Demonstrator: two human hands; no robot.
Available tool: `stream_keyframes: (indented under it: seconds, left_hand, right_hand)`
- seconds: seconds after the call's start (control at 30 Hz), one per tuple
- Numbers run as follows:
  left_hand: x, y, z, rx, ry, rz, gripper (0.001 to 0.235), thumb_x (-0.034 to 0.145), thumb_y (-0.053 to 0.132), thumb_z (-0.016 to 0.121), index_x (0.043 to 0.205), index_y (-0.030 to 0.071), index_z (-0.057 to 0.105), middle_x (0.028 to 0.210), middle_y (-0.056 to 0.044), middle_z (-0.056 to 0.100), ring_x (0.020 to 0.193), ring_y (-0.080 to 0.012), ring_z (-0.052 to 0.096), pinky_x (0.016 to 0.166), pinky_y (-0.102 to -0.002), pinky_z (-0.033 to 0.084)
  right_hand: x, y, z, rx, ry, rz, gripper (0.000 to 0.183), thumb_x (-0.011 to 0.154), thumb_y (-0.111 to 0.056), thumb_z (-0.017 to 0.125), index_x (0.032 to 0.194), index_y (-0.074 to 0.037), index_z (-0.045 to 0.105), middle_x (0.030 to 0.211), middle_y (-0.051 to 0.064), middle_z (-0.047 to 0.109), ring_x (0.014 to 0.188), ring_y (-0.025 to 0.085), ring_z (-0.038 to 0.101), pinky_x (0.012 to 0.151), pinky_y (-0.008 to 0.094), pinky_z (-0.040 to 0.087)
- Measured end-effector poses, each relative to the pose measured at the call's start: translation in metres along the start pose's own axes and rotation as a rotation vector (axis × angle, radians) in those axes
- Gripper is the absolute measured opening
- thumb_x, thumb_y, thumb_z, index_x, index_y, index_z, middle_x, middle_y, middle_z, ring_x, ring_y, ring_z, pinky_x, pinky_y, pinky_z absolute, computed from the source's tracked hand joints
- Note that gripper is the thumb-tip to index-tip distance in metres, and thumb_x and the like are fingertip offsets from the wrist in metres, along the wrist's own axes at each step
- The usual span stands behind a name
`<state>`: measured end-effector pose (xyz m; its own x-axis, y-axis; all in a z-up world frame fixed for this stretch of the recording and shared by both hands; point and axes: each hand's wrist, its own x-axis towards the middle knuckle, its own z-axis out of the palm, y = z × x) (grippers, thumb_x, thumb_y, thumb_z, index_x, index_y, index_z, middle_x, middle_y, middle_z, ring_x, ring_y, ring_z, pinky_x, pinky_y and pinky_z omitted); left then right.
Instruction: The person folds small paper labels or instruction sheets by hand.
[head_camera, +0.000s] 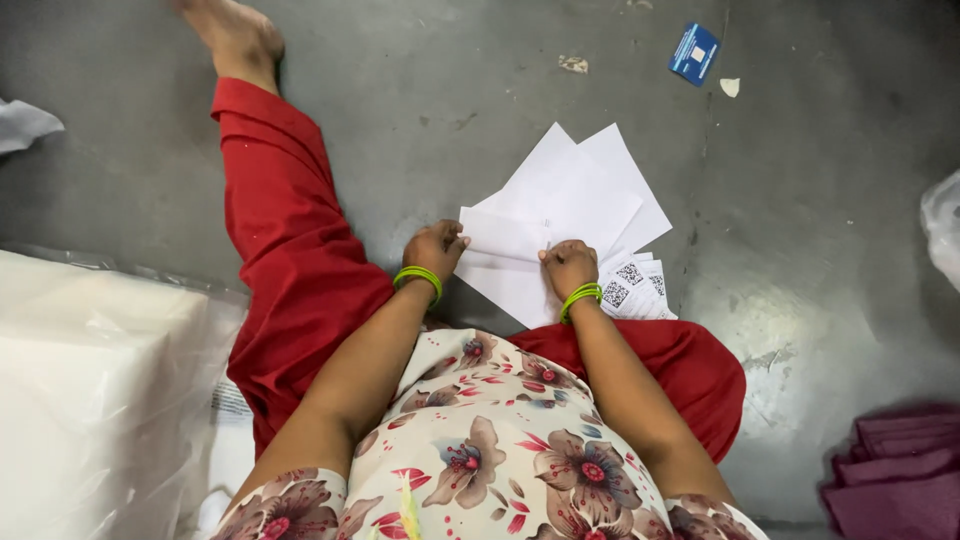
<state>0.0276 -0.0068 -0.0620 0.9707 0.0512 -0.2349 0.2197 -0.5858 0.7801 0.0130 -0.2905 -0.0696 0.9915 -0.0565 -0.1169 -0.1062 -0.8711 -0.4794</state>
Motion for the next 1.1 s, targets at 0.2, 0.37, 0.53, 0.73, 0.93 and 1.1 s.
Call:
stream_keyframes:
  seconds: [0.2, 0.37, 0.53, 0.73, 0.93, 1.1]
  left_hand:
    - [0.003, 0.009, -0.004, 0.053, 0.011, -0.05, 0.044, 0.083, 0.026, 0.079, 0.125, 0.019, 0.066, 0.093, -0.005, 0.076, 0.098, -0.0282, 0.068, 0.089, -0.043, 0.052]
    - [0.004, 0.008, -0.002, 0.095, -0.002, -0.017, 0.057, 0.082, 0.022, 0.079, 0.134, 0.018, 0.057, 0.091, -0.004, 0.074, 0.099, -0.029, 0.066, 0.09, -0.044, 0.051]
    - [0.003, 0.012, -0.002, 0.143, -0.014, -0.001, 0.059, 0.081, 0.019, 0.079, 0.135, 0.017, 0.056, 0.088, -0.003, 0.074, 0.099, -0.0285, 0.066, 0.092, -0.044, 0.051]
    - [0.0, 0.021, -0.007, 0.22, -0.011, 0.045, 0.054, 0.082, 0.018, 0.079, 0.132, 0.017, 0.059, 0.09, -0.005, 0.073, 0.101, -0.0294, 0.065, 0.094, -0.043, 0.05]
    - [-0.003, 0.005, 0.0, 0.336, 0.041, 0.161, 0.056, 0.082, 0.017, 0.074, 0.136, 0.021, 0.062, 0.117, -0.009, 0.066, 0.111, -0.0314, 0.058, 0.095, -0.047, 0.046]
    - [0.001, -0.007, 0.011, 0.712, 0.061, 0.496, 0.03, 0.088, 0.021, 0.06, 0.108, 0.031, 0.079, 0.127, 0.003, 0.065, 0.112, -0.0238, 0.057, 0.093, -0.044, 0.045]
  right_hand:
    - [0.004, -0.005, 0.003, -0.008, 0.028, 0.111, 0.032, 0.085, -0.039, 0.078, 0.084, -0.007, 0.08, 0.108, 0.012, 0.071, 0.105, 0.035, 0.058, 0.096, 0.043, 0.047]
    - [0.007, -0.015, 0.0, -0.024, 0.023, 0.167, 0.035, 0.085, -0.042, 0.079, 0.081, -0.008, 0.08, 0.108, 0.012, 0.07, 0.104, 0.035, 0.059, 0.095, 0.043, 0.048]
    - [0.008, -0.021, -0.005, -0.041, 0.013, 0.165, 0.034, 0.084, -0.043, 0.079, 0.079, -0.009, 0.081, 0.107, 0.011, 0.07, 0.104, 0.035, 0.059, 0.093, 0.043, 0.048]
    - [0.002, -0.03, -0.009, -0.043, 0.022, 0.175, 0.033, 0.082, -0.043, 0.082, 0.078, -0.01, 0.078, 0.106, 0.009, 0.069, 0.104, 0.032, 0.06, 0.093, 0.042, 0.05]
    - [-0.002, -0.048, -0.022, -0.075, 0.026, 0.216, 0.032, 0.079, -0.038, 0.085, 0.08, -0.008, 0.075, 0.109, 0.01, 0.066, 0.106, 0.03, 0.06, 0.093, 0.042, 0.05]
    - [-0.002, -0.056, -0.004, -0.54, -0.036, -0.482, 0.037, 0.082, -0.009, 0.065, 0.118, -0.004, 0.073, 0.132, 0.013, 0.063, 0.137, 0.028, 0.055, 0.118, 0.041, 0.041]
